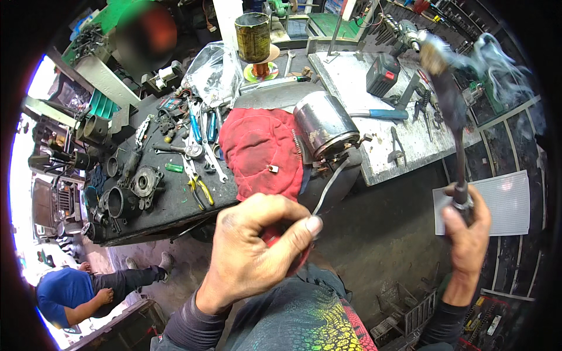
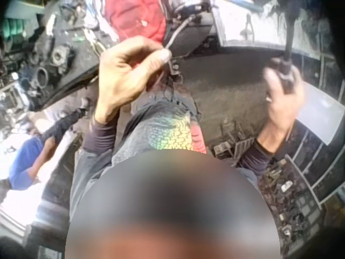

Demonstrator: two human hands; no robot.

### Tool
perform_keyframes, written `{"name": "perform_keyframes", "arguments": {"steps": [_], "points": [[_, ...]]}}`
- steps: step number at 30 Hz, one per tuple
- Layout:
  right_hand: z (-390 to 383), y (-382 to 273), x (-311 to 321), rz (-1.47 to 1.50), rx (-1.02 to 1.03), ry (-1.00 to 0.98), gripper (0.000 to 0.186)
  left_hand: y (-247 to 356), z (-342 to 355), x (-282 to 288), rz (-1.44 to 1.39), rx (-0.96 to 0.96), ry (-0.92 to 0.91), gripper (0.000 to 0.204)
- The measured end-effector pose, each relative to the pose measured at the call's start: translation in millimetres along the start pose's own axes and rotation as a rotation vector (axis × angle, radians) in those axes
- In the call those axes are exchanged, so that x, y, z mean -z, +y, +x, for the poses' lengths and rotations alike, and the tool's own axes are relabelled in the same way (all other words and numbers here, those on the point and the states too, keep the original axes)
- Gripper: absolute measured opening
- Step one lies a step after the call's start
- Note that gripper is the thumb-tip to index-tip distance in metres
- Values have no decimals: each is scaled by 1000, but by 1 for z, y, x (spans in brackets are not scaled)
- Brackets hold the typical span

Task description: The person cleans a cylindrical electrical component with a cloth, uses pliers to adjust wires, and solders connections with a soldering iron and solder wire. The person then sharpens the soldering iron tip on a grinding wheel and returns to the workbench to continue soldering.

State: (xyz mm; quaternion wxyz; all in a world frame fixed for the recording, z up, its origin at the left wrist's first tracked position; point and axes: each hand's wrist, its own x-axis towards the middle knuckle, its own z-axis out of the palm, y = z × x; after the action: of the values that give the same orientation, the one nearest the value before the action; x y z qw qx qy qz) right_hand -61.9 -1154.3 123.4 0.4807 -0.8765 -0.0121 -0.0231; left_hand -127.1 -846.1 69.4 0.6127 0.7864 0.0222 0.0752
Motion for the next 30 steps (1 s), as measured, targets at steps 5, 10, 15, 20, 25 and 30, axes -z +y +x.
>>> {"name": "perform_keyframes", "arguments": {"steps": [5,10,15,20,25,30], "points": [[-18,-5,48,-442,242,32,48,-10,20,-1,112,-109,83,8],[-15,-31,59,-751,375,-29,52,-11,26,-6,160,-165,30,8],[-9,-54,56,-877,482,-58,61,-13,29,-10,166,-182,90,6],[-9,-69,56,-1046,572,-77,66,-12,30,-10,161,-182,84,7],[-7,-74,57,-1114,604,-89,67,-9,31,-7,212,-184,44,7],[-6,-76,55,-1142,615,-100,65,-9,32,-7,229,-198,27,6]]}}
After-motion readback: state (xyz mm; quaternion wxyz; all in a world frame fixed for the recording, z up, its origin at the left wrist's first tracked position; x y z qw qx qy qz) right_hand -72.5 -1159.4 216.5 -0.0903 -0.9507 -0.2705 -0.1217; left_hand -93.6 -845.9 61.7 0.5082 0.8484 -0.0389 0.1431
